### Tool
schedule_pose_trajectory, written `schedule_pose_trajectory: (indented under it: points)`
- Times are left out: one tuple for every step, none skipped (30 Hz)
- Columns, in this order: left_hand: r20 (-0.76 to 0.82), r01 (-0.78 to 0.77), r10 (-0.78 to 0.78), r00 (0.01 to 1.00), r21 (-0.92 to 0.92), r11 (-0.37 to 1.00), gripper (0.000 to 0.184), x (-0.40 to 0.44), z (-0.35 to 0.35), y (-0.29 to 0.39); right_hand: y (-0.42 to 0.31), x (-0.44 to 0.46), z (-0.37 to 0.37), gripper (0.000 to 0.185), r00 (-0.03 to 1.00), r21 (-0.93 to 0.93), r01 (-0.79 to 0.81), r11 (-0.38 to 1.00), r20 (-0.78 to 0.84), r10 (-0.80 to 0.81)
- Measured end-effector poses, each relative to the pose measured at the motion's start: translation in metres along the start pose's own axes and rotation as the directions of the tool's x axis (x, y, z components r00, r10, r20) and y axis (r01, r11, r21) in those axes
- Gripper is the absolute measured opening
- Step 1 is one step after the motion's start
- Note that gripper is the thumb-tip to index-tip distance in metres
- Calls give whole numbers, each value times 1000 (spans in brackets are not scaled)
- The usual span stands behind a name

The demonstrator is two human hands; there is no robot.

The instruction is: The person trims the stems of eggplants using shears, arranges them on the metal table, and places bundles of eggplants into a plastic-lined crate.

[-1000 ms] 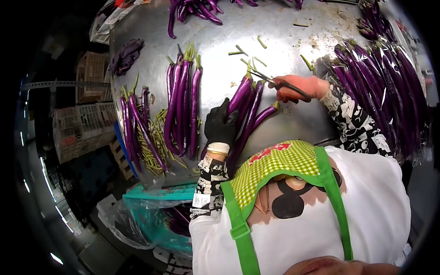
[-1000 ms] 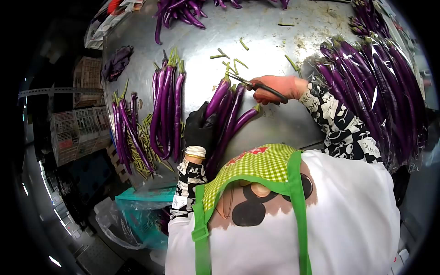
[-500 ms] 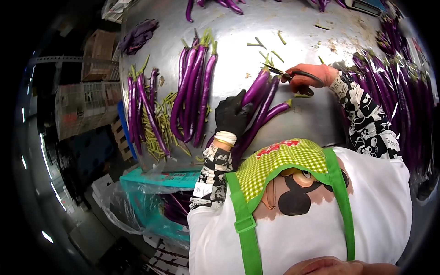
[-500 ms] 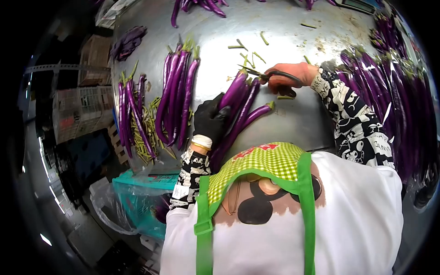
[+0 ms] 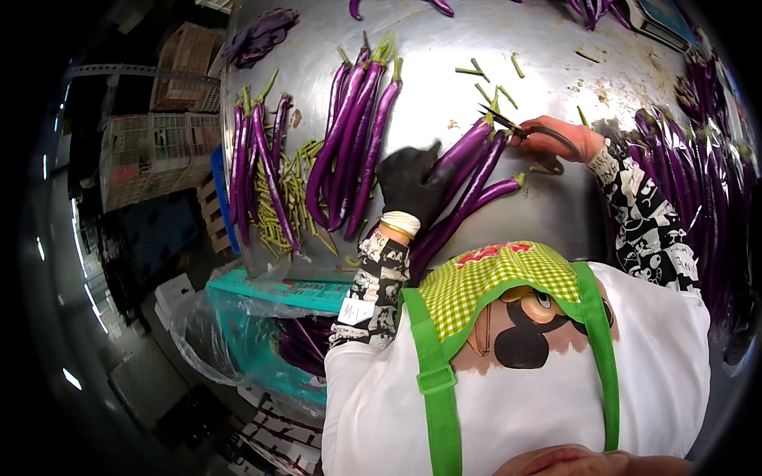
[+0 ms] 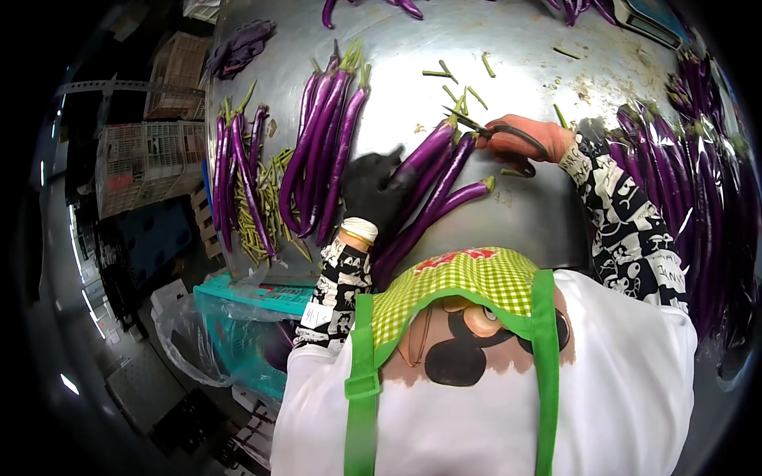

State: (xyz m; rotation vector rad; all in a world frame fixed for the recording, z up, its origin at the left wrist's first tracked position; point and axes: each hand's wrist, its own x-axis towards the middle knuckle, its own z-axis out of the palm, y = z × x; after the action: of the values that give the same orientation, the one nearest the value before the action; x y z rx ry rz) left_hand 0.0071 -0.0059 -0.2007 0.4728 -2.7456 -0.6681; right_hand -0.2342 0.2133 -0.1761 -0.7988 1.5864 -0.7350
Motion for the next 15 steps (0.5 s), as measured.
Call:
schedule_pose_trajectory:
  points:
    - [-51,6,-4,999,45,999,43,4,0,-3,-5,0,2,30,1000,-83,-7,997,-19,6]
    - [-199,69,-29,980,197,978,49,5,-2,-6,-12,-2,3,30,999,-165,-17,986,-43,10]
    - [-249,159,-84,965,298,941,51,9,-2,-15,-17,-1,3,31,998,-245,-32,969,-66,16]
    - [-306,246,-127,944,390,888,54,14,0,-26,-8,1,3,30,995,-247,-35,968,-96,12]
    - [-369,333,-161,915,469,818,57,18,4,-37,-4,2,4,29,991,-253,-47,966,-133,13]
    - [-310,391,-261,914,498,774,61,21,2,-43,-2,2,5,28,985,-260,-57,964,-171,13]
    - [-221,405,-339,914,511,758,61,25,3,-45,-2,3,6,28,978,-266,-66,962,-208,9]
    - [-130,418,-416,900,527,740,61,28,3,-46,-4,3,4,24,973,-206,-114,972,-220,68]
    - [-35,427,-490,871,546,721,61,30,2,-43,-8,4,4,23,971,-204,-107,973,-233,58]
    - [-111,366,-367,923,542,756,59,24,13,-52,-13,4,4,23,967,-201,-102,974,-249,50]
    - [-114,384,-382,917,505,773,54,23,18,-53,-15,3,4,22,963,-195,-99,976,-267,44]
    - [-79,364,-377,923,496,788,50,23,19,-54,-13,7,2,25,966,-200,-131,971,-247,79]
    - [-44,342,-369,929,485,805,45,25,20,-55,-11,9,1,27,969,-285,-93,954,-248,20]
    - [-7,305,-347,938,492,815,45,25,20,-53,-10,11,0,28,969,-371,-56,927,-245,-40]
    - [27,269,-325,945,498,824,45,23,17,-50,-14,11,0,30,966,-457,-20,889,-237,-100]
